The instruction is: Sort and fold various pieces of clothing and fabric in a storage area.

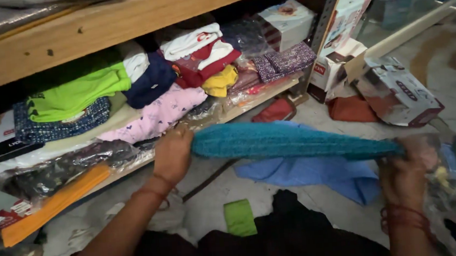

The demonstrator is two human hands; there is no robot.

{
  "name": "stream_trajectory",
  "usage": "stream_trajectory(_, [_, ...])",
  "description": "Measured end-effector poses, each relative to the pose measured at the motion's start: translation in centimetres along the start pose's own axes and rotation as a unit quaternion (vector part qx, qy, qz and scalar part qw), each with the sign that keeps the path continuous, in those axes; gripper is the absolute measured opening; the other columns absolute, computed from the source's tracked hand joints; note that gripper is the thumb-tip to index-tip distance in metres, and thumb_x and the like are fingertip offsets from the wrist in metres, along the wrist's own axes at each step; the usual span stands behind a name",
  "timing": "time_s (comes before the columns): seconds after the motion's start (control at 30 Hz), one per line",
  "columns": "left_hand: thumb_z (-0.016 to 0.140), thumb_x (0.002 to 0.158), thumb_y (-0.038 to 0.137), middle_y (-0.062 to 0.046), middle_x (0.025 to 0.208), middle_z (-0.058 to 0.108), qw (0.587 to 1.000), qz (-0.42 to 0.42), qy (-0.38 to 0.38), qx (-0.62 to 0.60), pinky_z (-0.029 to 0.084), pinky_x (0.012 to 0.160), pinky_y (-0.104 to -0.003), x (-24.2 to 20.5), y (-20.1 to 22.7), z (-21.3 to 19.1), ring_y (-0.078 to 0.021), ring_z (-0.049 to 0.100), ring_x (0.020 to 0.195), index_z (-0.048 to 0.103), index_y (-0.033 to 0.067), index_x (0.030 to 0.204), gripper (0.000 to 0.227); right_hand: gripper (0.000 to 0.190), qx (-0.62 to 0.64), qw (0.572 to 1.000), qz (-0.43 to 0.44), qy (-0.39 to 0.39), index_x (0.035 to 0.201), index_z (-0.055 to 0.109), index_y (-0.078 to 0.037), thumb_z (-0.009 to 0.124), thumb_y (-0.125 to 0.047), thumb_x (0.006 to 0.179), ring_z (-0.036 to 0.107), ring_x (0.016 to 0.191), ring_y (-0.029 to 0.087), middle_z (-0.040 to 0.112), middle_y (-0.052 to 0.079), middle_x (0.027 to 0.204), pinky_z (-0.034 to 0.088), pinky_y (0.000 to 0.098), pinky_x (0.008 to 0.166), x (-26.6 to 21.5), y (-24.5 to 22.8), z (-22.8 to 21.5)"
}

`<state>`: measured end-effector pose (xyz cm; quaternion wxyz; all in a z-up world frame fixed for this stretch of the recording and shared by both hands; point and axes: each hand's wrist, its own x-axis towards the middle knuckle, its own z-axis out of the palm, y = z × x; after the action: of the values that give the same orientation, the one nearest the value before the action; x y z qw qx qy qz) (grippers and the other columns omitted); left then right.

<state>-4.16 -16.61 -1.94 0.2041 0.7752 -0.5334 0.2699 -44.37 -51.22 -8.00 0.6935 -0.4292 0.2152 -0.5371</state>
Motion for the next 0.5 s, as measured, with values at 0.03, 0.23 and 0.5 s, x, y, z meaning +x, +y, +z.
stream_trajectory(0.03, [0.056,0.08,0.003,-0.016,0.094,0.066,1.0,0.002,0.001,0.0,0.055,0.071,-0.048,-1.7,-0.6,1.4,-0.0364,0.067,0.086,0.064,0.0065,0.093,0.015,0.043,0.001,1.0,-0.001,0.001,0.127,0.061,-0.005,0.049,-0.001,0.086,0.068,0.098,0.013,0.071,0.0,0.106,0.058,0.0313,0.092,0.0,0.4,-0.9])
stream_trajectory(0.23, [0.061,0.079,0.012,-0.014,0.09,0.068,0.972,0.038,-0.226,0.054,0.056,0.064,-0.046,-12.5,-2.1,11.2,-0.0318,0.069,0.08,0.061,0.0112,0.108,0.029,0.03,-0.463,0.855,0.096,-0.215,0.097,0.076,0.0,0.052,-0.002,0.08,0.061,0.073,0.016,0.072,0.005,0.084,0.047,0.0303,0.065,4.8,14.3,-19.5])
stream_trajectory(0.5, [0.051,0.097,0.013,-0.014,0.095,0.073,0.879,0.143,-0.451,0.059,0.058,0.073,-0.046,-13.8,0.1,12.7,-0.0316,0.073,0.086,0.053,0.0103,0.134,0.038,0.026,-0.674,0.673,0.245,-0.181,0.093,0.08,-0.012,0.062,-0.03,0.096,0.057,0.053,0.027,0.067,0.018,0.067,0.044,0.0407,0.049,7.5,20.1,-25.9])
